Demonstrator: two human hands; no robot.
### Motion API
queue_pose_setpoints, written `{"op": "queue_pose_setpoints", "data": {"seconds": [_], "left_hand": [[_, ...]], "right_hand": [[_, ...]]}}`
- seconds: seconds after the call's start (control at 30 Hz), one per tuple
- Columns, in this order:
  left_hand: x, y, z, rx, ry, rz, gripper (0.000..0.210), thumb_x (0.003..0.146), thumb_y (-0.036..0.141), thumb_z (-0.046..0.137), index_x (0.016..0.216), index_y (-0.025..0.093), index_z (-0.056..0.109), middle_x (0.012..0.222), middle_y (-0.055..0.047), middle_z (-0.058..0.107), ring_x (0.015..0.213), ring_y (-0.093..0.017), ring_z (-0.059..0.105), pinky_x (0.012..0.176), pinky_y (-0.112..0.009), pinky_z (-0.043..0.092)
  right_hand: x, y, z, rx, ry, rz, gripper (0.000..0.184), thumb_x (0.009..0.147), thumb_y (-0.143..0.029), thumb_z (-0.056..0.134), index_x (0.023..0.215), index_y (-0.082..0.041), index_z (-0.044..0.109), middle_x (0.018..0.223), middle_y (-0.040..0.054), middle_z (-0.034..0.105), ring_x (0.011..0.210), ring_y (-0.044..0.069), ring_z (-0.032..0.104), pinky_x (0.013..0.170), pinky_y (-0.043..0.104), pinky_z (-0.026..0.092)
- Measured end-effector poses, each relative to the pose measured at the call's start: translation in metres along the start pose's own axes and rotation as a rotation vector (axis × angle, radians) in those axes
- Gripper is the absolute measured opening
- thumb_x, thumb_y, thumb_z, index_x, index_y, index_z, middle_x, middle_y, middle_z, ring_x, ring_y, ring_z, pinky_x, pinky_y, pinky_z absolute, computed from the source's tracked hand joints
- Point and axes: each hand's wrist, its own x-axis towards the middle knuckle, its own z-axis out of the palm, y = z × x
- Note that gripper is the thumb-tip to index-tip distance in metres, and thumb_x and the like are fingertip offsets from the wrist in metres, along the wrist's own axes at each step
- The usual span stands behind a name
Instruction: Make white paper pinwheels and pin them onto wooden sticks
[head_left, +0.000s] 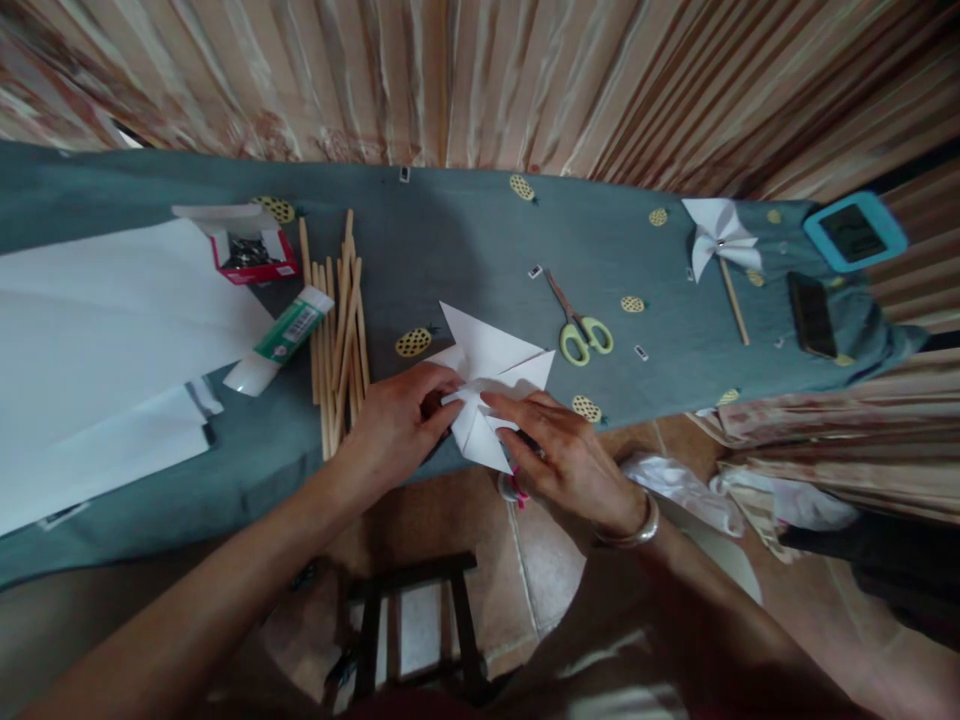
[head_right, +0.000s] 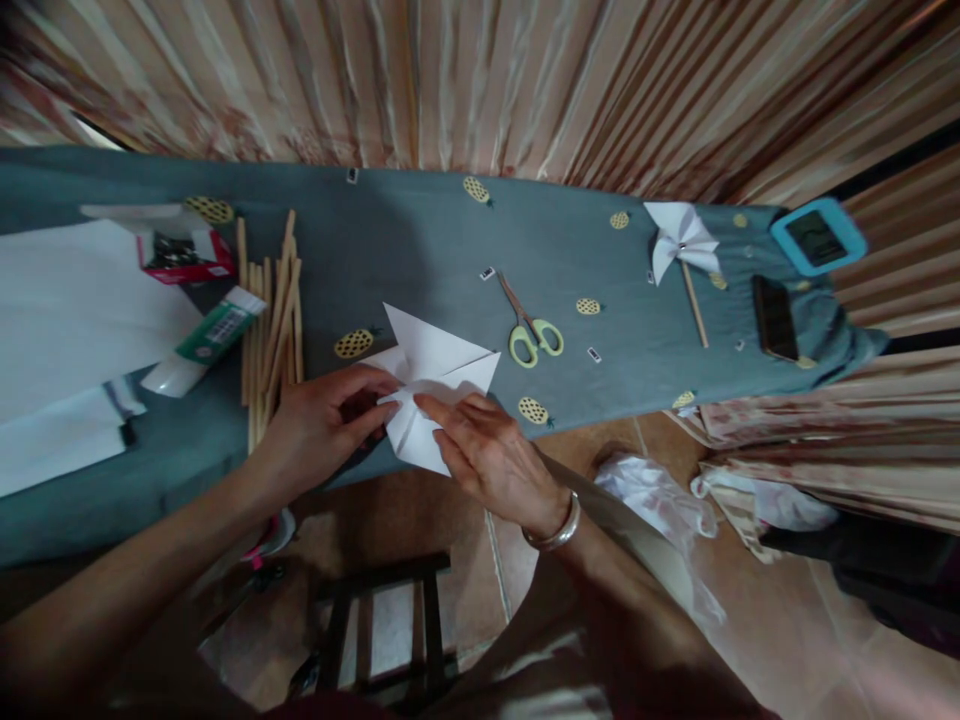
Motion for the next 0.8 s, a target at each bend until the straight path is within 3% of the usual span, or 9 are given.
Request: {"op": "queue_pose_setpoints", "data": {"seconds": [0.27,0.8], "left_hand": [[0.004,0.003,0.0,0.072,0.016,0.027,0.01,0.08,0.018,0.059,0.089,0.019,0.064,0.078,0.0,0.069,0.067,-0.013,0.063,0.064,-0.024,0.048],[0.004,0.002,0.0,0.089,0.019,0.013,0.007,0.081,0.02,0.056,0.087,0.02,0.059,0.076,0.001,0.068,0.063,-0.012,0.062,0.063,-0.025,0.048]], "right_hand": [[0.009,-0.004,0.002,-0.124,-0.043,0.018,0.036,0.091,-0.016,0.045,0.123,-0.007,0.06,0.092,0.0111,0.07,0.088,0.023,0.059,0.086,0.04,0.05],[0.013,-0.008,0.003,-0.232,-0.098,0.005,0.04,0.092,-0.015,0.04,0.126,-0.003,0.057,0.088,0.0122,0.066,0.089,0.024,0.054,0.087,0.042,0.047]]}}
